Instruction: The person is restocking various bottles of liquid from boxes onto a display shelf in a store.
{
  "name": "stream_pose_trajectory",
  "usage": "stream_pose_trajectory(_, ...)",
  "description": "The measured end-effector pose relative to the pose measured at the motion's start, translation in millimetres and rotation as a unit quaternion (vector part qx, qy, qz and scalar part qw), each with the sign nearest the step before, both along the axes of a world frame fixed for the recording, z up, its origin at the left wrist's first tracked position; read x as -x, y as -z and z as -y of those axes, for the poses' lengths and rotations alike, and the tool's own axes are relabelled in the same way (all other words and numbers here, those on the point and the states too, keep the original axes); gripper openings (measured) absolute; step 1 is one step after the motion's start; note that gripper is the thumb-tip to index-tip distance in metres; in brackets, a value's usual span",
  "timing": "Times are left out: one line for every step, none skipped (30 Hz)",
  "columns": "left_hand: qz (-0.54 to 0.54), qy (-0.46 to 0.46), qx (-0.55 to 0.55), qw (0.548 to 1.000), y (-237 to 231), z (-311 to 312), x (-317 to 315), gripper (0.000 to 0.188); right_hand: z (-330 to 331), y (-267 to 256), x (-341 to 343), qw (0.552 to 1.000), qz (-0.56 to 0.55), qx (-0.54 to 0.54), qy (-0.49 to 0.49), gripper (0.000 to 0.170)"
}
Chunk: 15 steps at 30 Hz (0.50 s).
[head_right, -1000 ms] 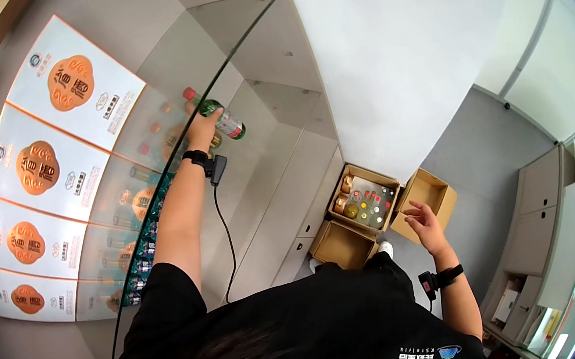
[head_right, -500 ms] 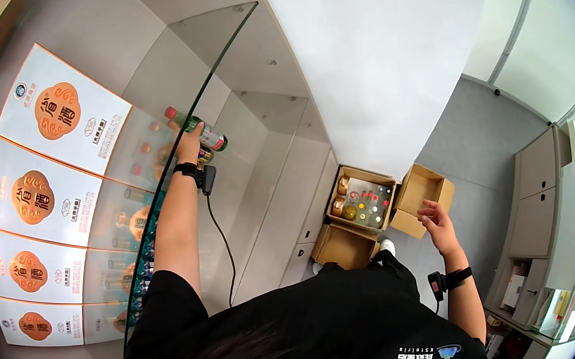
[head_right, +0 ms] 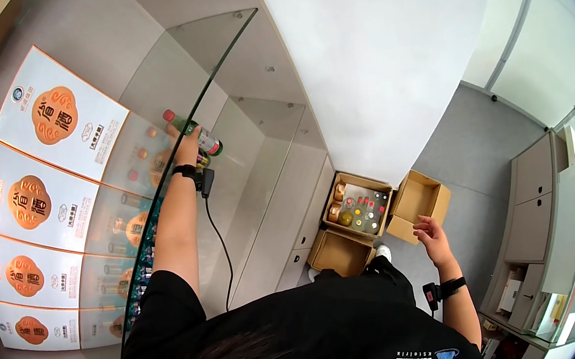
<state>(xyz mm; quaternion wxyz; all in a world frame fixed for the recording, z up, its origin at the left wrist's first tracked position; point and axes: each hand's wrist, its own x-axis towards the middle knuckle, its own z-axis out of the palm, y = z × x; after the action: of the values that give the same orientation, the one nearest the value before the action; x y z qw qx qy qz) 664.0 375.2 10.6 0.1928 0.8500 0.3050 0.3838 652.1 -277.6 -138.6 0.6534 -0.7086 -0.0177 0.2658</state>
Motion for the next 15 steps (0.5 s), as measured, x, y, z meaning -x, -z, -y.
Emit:
stream_pose_trajectory(0.008, 0.000, -0.027, 1.000, 3.4, -2.2, -1.5, 0.053, 1.1, 0.6, 0.5, 1.000, -0.005, 0.003, 0.003, 0.040)
stream_pose_trajectory(0.015, 0.000, -0.055, 0.998, 6.0, -5.2, -3.1, 0.053, 2.1, 1.2, 1.4, 1.000, -0.010, 0.005, 0.005, 0.040)
stream_pose_trajectory(0.015, 0.001, -0.054, 0.998, 4.1, -5.9, -3.7, 0.053, 3.1, 3.4, 3.0, 1.000, -0.010, 0.005, 0.006, 0.040)
stream_pose_trajectory(-0.005, -0.010, -0.025, 1.000, 2.6, -6.6, -4.1, 0.052, 4.6, 6.3, 4.6, 1.000, -0.014, 0.002, 0.006, 0.039)
stream_pose_trajectory(-0.023, -0.021, 0.007, 0.999, 1.6, -6.9, -4.8, 0.052, 6.9, 7.9, 4.5, 1.000, -0.017, 0.001, 0.005, 0.039)
stream_pose_trajectory(-0.020, -0.023, 0.010, 0.999, 3.7, -12.3, -6.5, 0.052, 8.1, 9.2, 4.2, 1.000, -0.014, 0.004, 0.003, 0.039)
stream_pose_trajectory(-0.015, -0.010, 0.034, 0.999, 5.4, -18.3, -7.6, 0.052, 8.3, 11.3, 5.7, 1.000, -0.019, 0.002, 0.002, 0.038)
stream_pose_trajectory(-0.010, 0.002, 0.057, 0.998, 8.5, -22.8, -8.1, 0.051, 8.7, 13.2, 7.2, 1.000, -0.025, -0.001, 0.001, 0.038)
stream_pose_trajectory(-0.042, -0.030, 0.037, 0.998, -7.8, -7.0, -3.9, 0.052, 8.0, 12.4, 8.8, 1.000, -0.027, -0.001, 0.001, 0.037)
stream_pose_trajectory(-0.041, -0.031, 0.038, 0.998, -7.8, -6.2, -3.9, 0.052, 9.2, 13.7, 9.5, 1.000, -0.026, 0.000, -0.001, 0.037)
stream_pose_trajectory(-0.042, -0.041, 0.010, 0.998, -8.4, -5.8, -3.6, 0.058, 9.5, 15.5, 10.4, 1.000, -0.032, 0.001, -0.002, 0.037)
stream_pose_trajectory(-0.044, -0.050, -0.018, 0.998, -10.9, -4.0, -3.1, 0.064, 9.8, 17.8, 11.2, 0.999, -0.037, 0.002, -0.002, 0.036)
stream_pose_trajectory(-0.042, -0.052, -0.018, 0.998, -12.7, -1.4, -2.5, 0.064, 10.1, 19.9, 11.7, 0.999, -0.038, 0.000, -0.005, 0.036)
stream_pose_trajectory(-0.039, -0.065, -0.034, 0.997, -13.7, 1.9, -1.8, 0.073, 10.1, 21.8, 12.2, 0.999, -0.035, 0.000, -0.006, 0.036)
stream_pose_trajectory(-0.036, -0.079, -0.048, 0.995, -15.3, 5.3, -1.6, 0.083, 10.5, 23.3, 12.5, 0.999, -0.037, 0.004, -0.009, 0.037)
